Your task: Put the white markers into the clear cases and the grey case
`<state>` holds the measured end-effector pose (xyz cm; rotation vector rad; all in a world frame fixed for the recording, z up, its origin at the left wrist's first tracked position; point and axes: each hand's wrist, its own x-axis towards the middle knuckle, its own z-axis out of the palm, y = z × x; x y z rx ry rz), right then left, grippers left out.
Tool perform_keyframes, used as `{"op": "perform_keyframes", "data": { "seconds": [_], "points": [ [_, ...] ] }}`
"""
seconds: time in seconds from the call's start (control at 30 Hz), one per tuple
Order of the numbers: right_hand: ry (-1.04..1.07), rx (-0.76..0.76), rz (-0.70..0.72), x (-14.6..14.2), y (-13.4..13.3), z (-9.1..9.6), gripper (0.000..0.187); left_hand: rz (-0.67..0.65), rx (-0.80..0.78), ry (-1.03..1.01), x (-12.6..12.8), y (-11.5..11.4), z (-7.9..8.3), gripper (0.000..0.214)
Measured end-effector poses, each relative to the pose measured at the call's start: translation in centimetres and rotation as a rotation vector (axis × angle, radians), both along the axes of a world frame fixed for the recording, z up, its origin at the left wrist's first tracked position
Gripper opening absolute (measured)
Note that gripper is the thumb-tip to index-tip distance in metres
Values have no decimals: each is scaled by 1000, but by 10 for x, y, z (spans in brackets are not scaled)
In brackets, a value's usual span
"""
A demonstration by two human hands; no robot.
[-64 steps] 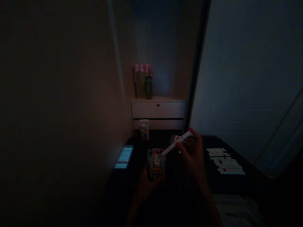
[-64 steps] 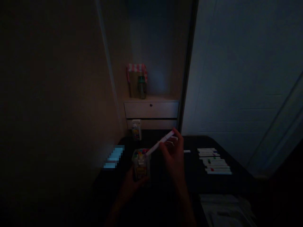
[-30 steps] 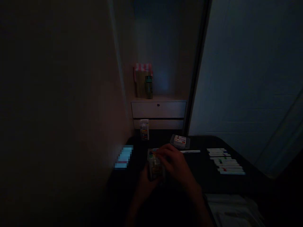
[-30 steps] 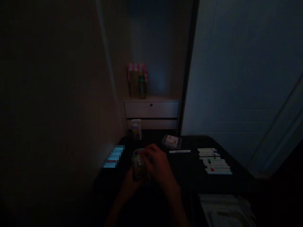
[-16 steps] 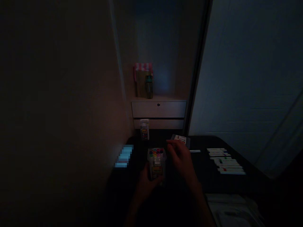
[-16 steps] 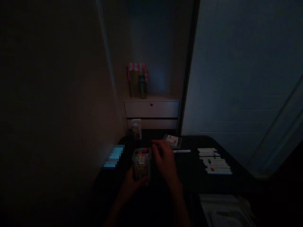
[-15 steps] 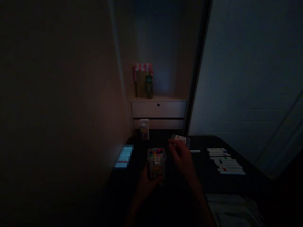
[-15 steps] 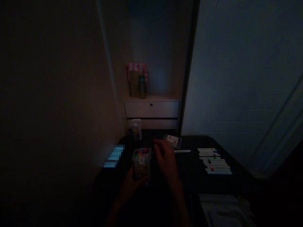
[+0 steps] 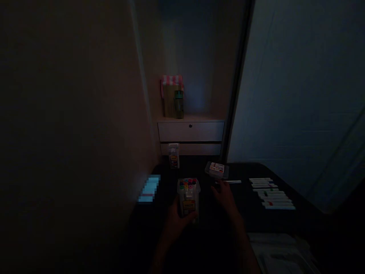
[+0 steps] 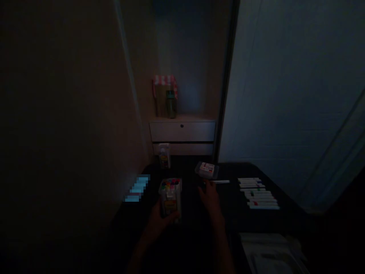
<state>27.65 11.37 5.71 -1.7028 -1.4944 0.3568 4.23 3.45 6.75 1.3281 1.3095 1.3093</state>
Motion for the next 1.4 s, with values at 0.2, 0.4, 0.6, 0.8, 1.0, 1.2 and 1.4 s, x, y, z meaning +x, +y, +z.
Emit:
{"op": "perform_keyframes", "data": {
  "seconds": [0.2,0.4,0.6,0.8,1.0,1.2,1.4],
  "points": [
    [-171,-52,13,-4,0,-1,48,-7,1,0,1,1,-2,82],
    [-211,-102,22,-11,-1,4,43,-10,6,21,0,1,-4,79],
    [-133,-14,11,-8,2,2,39,-37,6,51,0,0,-1,81],
    [-96,-61,90,-6,3,7,31,-54,25,54,0,2,-3,75],
    [-35,-76,196,-3,3,15,27,-51,23,48,0,2,-3,76],
    [-77,-90,58,3,4,8,28,-21,-5,25,1,-1,1,78],
    [-84,-92,111,4,7,5,26,-29,-14,47,0,1,-3,86]
  ]
}}
